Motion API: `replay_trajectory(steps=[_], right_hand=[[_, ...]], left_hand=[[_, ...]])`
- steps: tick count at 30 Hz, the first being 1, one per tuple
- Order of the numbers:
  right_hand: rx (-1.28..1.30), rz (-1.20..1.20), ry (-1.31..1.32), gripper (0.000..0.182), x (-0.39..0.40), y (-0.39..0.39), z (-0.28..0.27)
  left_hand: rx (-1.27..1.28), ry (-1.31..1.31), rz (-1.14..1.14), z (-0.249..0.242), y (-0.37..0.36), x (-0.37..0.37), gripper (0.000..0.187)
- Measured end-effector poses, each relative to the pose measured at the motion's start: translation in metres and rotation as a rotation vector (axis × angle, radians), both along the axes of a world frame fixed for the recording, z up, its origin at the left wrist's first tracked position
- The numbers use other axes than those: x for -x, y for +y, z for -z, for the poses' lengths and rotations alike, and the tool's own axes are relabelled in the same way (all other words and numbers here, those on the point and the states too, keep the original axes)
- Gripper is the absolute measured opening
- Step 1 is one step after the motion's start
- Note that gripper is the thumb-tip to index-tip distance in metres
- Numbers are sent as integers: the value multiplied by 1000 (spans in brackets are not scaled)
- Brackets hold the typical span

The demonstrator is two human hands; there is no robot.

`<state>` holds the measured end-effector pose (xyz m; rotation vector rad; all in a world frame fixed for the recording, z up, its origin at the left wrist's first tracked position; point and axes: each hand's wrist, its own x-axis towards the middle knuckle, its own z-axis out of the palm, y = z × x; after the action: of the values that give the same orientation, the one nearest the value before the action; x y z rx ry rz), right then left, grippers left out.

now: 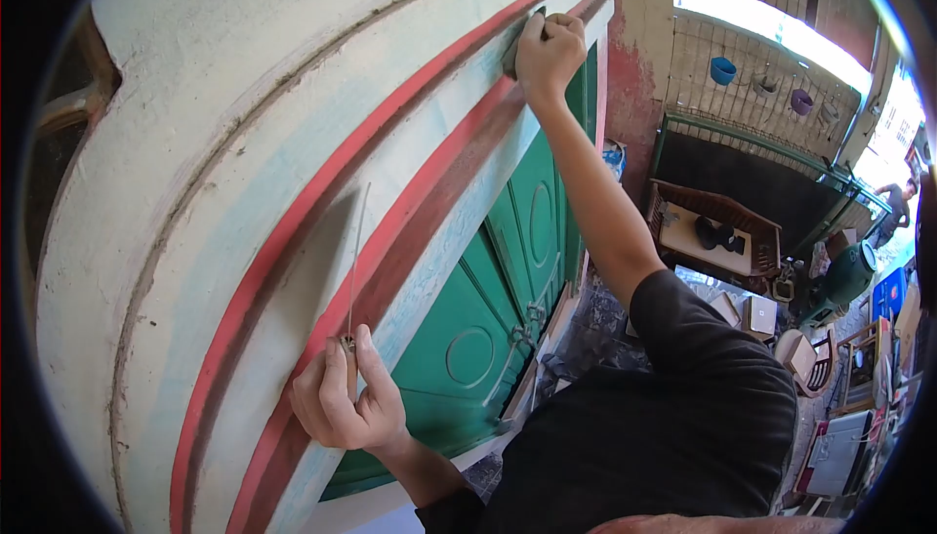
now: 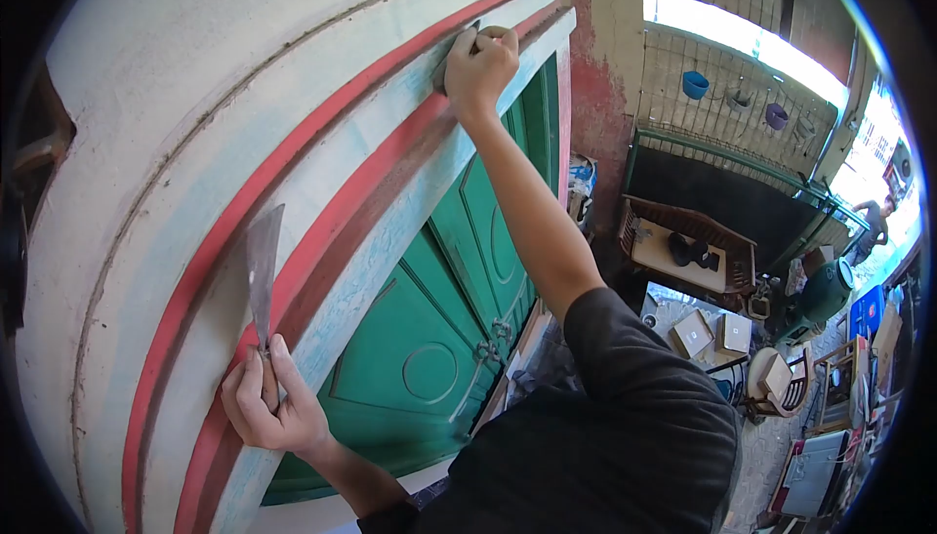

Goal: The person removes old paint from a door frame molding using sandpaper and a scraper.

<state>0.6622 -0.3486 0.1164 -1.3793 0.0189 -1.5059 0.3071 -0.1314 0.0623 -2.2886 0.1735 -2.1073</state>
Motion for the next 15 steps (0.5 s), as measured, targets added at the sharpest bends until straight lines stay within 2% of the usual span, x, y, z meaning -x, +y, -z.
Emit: replay_trajectory(steps=[2, 3, 5, 6, 8, 9, 11, 13, 15], right_hand=[[116, 0, -108, 28, 33, 21, 8], [158, -75, -222, 29, 57, 35, 14], [137, -279, -109, 29, 96, 50, 22], [132, -274, -108, 29, 84, 43, 20], [138, -19, -168, 31, 38, 24, 9], [142, -26, -165, 31, 22, 17, 4], [-22, -11, -61, 32, 3, 7, -1], [92, -15, -116, 30, 38, 23, 1], [162, -211, -263, 31, 91, 51, 11]], left_hand=[[8, -15, 0, -1, 0, -3, 28], [12, -12, 10, 0, -1, -3, 28], [19, -15, 14, 1, -2, -2, 28], [28, -22, 6, 0, -1, -1, 28], [32, -24, 4, 1, 0, -2, 28], [47, -22, 0, 2, -1, 0, 28], [36, -12, -5, 2, -1, 3, 28], [19, -24, -11, 0, 0, 0, 29], [23, -19, -8, 1, -1, -1, 29]])
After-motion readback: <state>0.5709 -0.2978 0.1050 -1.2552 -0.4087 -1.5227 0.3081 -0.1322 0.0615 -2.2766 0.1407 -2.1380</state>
